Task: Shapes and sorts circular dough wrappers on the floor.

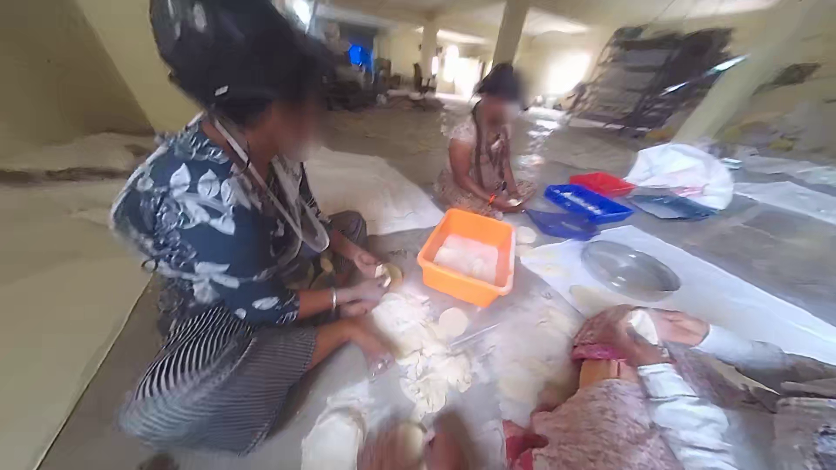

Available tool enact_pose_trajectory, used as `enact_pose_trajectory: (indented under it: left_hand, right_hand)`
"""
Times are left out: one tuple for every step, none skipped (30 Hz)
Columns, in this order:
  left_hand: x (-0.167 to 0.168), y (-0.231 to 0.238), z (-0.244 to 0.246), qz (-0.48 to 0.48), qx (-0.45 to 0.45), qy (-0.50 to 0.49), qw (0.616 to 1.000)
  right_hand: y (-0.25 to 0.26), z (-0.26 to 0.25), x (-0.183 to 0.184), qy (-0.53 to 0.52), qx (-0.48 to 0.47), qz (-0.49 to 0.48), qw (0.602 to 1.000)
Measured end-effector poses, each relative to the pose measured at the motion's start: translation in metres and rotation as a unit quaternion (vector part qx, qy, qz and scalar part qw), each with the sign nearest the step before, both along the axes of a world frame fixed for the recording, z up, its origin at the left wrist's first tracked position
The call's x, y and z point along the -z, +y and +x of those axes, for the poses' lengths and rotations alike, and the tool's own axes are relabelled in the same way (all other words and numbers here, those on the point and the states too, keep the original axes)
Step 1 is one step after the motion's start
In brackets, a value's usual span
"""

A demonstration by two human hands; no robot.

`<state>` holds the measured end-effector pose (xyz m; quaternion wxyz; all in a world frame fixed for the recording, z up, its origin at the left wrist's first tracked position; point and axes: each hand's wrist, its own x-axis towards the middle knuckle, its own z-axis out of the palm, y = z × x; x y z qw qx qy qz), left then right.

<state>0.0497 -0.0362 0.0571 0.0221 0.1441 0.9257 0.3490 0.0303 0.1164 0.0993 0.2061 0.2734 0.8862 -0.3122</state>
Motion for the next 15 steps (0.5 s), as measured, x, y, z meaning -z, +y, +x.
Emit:
enact_pose_trajectory:
  left_hand:
    - [-0.007, -0.010, -0.002, 0.047, -0.031, 0.016, 0.998]
    - [-0.015, -0.022, -0.006, 0.090, -0.075, 0.030, 0.993]
    - [-0.025, -0.036, -0.013, 0.140, -0.125, 0.027, 0.982]
    - [-0.032, -0.050, -0.021, 0.199, -0.182, 0.021, 0.963]
    - [-0.038, -0.064, -0.027, 0.266, -0.238, 0.016, 0.934]
    - [-0.043, -0.076, -0.032, 0.335, -0.289, 0.015, 0.897]
    - [-0.047, -0.085, -0.036, 0.401, -0.336, 0.016, 0.852]
    - [-0.052, -0.093, -0.037, 0.450, -0.381, 0.016, 0.807]
    - [-0.053, -0.099, -0.036, 0.480, -0.425, 0.010, 0.767]
    - [-0.052, -0.104, -0.035, 0.497, -0.460, 0.003, 0.736]
    - [-0.051, -0.107, -0.033, 0.508, -0.484, -0.006, 0.712]
    - [-0.049, -0.108, -0.031, 0.517, -0.497, -0.017, 0.696]
    - [-0.048, -0.107, -0.030, 0.526, -0.503, -0.028, 0.685]
    - [-0.048, -0.106, -0.029, 0.536, -0.507, -0.040, 0.674]
    - [-0.047, -0.105, -0.029, 0.544, -0.510, -0.052, 0.664]
  right_hand:
    - [-0.004, 0.000, -0.002, 0.000, -0.006, 0.008, 1.000]
    - [-0.009, -0.001, -0.004, 0.015, -0.019, 0.006, 1.000]
    - [-0.016, -0.003, -0.004, 0.040, -0.036, -0.007, 0.999]
    - [-0.026, -0.006, -0.006, 0.069, -0.059, -0.023, 0.996]
    - [-0.037, -0.009, -0.008, 0.094, -0.089, -0.042, 0.991]
    - [-0.050, -0.012, -0.009, 0.115, -0.123, -0.066, 0.984]
    - [-0.063, -0.014, -0.009, 0.128, -0.159, -0.086, 0.975]
    - [-0.077, -0.016, -0.007, 0.143, -0.195, -0.094, 0.966]
    - [-0.091, -0.017, -0.003, 0.157, -0.235, -0.089, 0.955]
    - [-0.104, -0.019, 0.003, 0.166, -0.274, -0.073, 0.944]
    - [-0.116, -0.020, 0.009, 0.171, -0.314, -0.054, 0.932]
    - [-0.125, -0.021, 0.014, 0.172, -0.351, -0.038, 0.919]
    - [-0.131, -0.023, 0.017, 0.172, -0.388, -0.021, 0.906]
    - [-0.135, -0.025, 0.019, 0.169, -0.414, -0.008, 0.894]
    - [-0.138, -0.027, 0.021, 0.173, -0.428, 0.002, 0.887]
